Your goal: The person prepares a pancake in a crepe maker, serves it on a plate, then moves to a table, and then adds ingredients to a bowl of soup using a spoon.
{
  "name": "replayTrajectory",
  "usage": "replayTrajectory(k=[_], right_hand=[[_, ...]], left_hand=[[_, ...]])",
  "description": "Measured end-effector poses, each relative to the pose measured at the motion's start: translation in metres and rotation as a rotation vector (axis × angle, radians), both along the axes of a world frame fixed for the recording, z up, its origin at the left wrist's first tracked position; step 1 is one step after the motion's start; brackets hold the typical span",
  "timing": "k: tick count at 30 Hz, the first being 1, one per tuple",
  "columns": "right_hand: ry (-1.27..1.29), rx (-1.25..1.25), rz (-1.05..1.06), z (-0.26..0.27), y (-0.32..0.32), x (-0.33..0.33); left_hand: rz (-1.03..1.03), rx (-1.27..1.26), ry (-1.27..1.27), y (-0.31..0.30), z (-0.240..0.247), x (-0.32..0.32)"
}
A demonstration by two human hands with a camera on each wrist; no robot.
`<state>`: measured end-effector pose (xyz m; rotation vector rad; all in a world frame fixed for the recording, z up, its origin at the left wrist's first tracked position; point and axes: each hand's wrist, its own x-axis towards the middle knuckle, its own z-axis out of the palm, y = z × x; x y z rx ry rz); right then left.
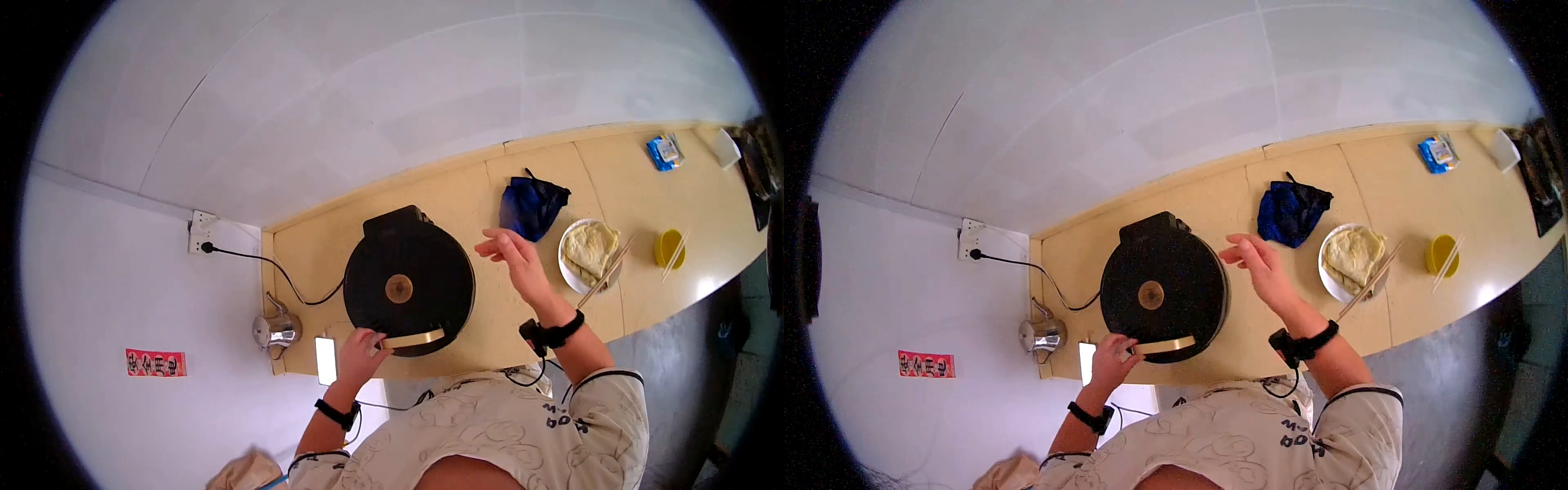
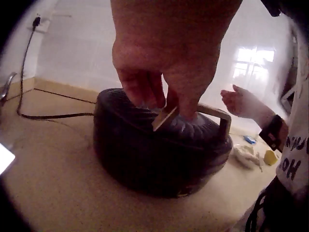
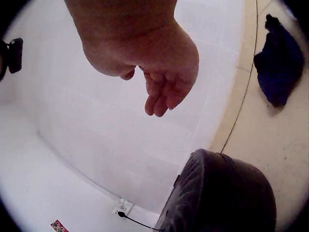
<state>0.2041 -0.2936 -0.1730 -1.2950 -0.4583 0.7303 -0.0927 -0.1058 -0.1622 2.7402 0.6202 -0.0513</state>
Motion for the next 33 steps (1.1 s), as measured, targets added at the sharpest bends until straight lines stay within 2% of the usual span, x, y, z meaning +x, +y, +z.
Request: replayTrajectory(k=[4,11,14,18,21,23,25,33], right_hand=[[-0.031,0.025,-0.07,0.013,-0.039,-0.033],[-0.075,-0.049,-0.387,0.025,-0.087,-0.088],[-0.085,-0.046,-0.469,0.032,-0.101,-0.111],[-0.134,-0.08,-0.573,0.039,-0.119,-0.134],[-0.165,-0.104,-0.634,0.047,-0.128,-0.149],[-0.179,-0.113,-0.676,0.05,-0.134,-0.155],[-0.185,-0.136,-0.691,0.052,-0.139,-0.162],[-0.191,-0.224,-0.779,0.049,-0.153,-0.177]], left_hand=[[-0.213,0.002,-0.043,0.014,0.005,0.007],[-0.509,-0.046,-0.048,0.037,0.01,0.022],[-0.516,-0.125,-0.012,0.047,0.021,0.032],[-0.518,-0.252,-0.157,0.07,0.065,0.056],[-0.235,-0.49,-0.007,0.089,0.122,0.08],[-0.209,-0.316,-0.045,0.111,0.142,0.101],[-0.229,-0.266,-0.04,0.131,0.162,0.12],[-0.12,-0.442,-0.041,0.199,0.181,0.186]])
